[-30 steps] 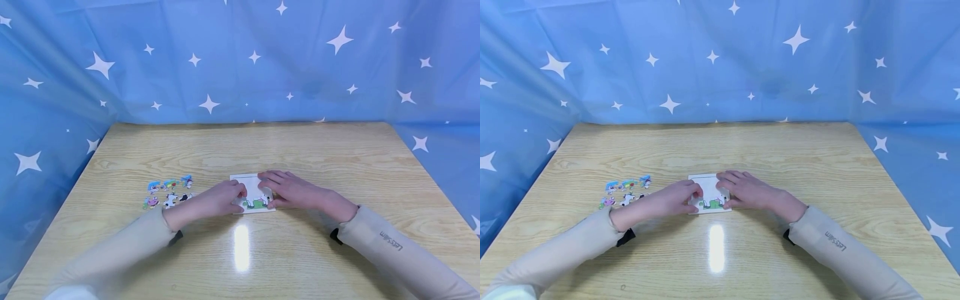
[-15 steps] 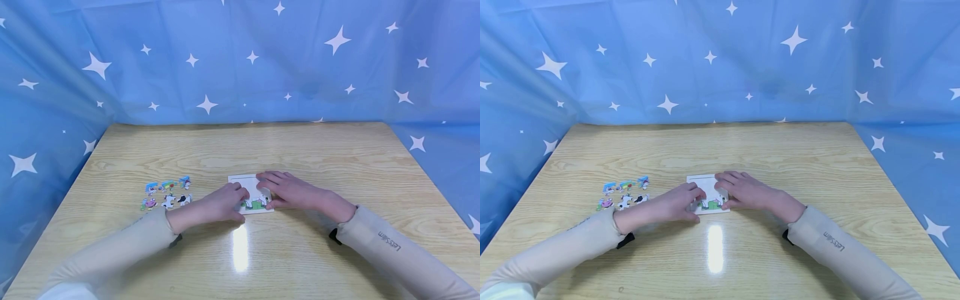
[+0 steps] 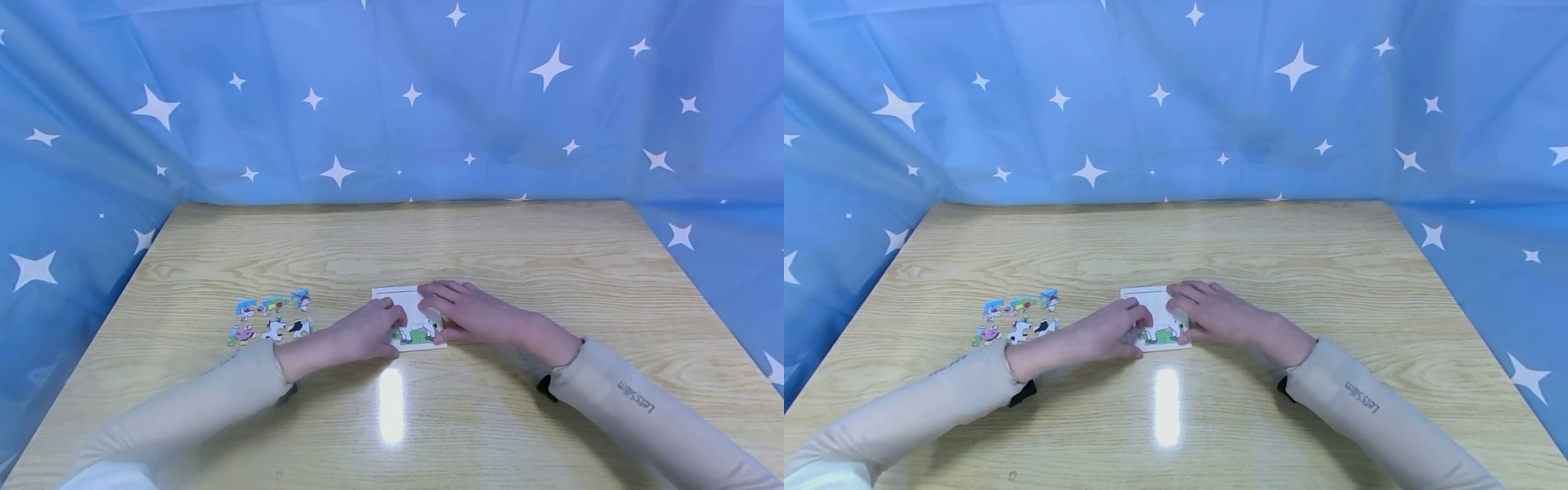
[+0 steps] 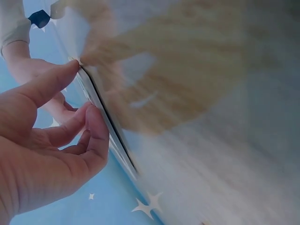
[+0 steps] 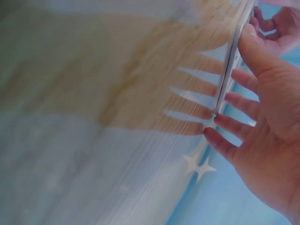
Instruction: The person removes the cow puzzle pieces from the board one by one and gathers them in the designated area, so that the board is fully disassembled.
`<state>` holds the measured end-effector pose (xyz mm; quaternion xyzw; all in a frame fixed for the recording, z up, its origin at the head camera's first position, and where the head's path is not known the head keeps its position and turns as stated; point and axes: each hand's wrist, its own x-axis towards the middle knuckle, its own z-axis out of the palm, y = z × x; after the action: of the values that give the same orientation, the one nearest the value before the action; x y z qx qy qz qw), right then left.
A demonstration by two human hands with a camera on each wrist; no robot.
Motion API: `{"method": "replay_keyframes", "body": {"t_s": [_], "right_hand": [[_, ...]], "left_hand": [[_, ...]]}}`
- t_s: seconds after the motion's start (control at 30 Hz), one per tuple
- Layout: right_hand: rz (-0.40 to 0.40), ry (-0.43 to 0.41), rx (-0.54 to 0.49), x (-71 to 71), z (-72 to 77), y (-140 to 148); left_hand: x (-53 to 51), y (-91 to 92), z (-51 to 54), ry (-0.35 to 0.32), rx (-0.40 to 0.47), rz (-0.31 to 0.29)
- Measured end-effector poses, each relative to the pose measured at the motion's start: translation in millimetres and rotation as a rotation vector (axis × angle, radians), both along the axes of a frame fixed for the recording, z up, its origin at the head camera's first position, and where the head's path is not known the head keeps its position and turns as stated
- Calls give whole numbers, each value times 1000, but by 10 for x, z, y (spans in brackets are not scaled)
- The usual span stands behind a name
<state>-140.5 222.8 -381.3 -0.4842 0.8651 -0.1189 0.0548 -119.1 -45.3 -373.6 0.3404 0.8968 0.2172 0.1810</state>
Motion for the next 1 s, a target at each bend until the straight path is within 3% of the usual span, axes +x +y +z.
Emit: {"method": "replay_keyframes", "body": {"t_s": [0.33,0.6,0.8,0.97,1.0], "right_hand": [[-16,-11,7,17,-14,3],[-8,4,-5,12,-19,-6],[-16,-17,-14,13,-12,-11],[-18,-17,-25,14,-24,-10],[-18,-16,-26,15,-27,-10]], "left_hand": [[-68,46,22,-86,25,38],[-64,70,31,-92,35,71],[-45,65,27,-91,65,66],[-34,44,29,-120,151,41],[-66,29,-68,-96,170,22]]}}
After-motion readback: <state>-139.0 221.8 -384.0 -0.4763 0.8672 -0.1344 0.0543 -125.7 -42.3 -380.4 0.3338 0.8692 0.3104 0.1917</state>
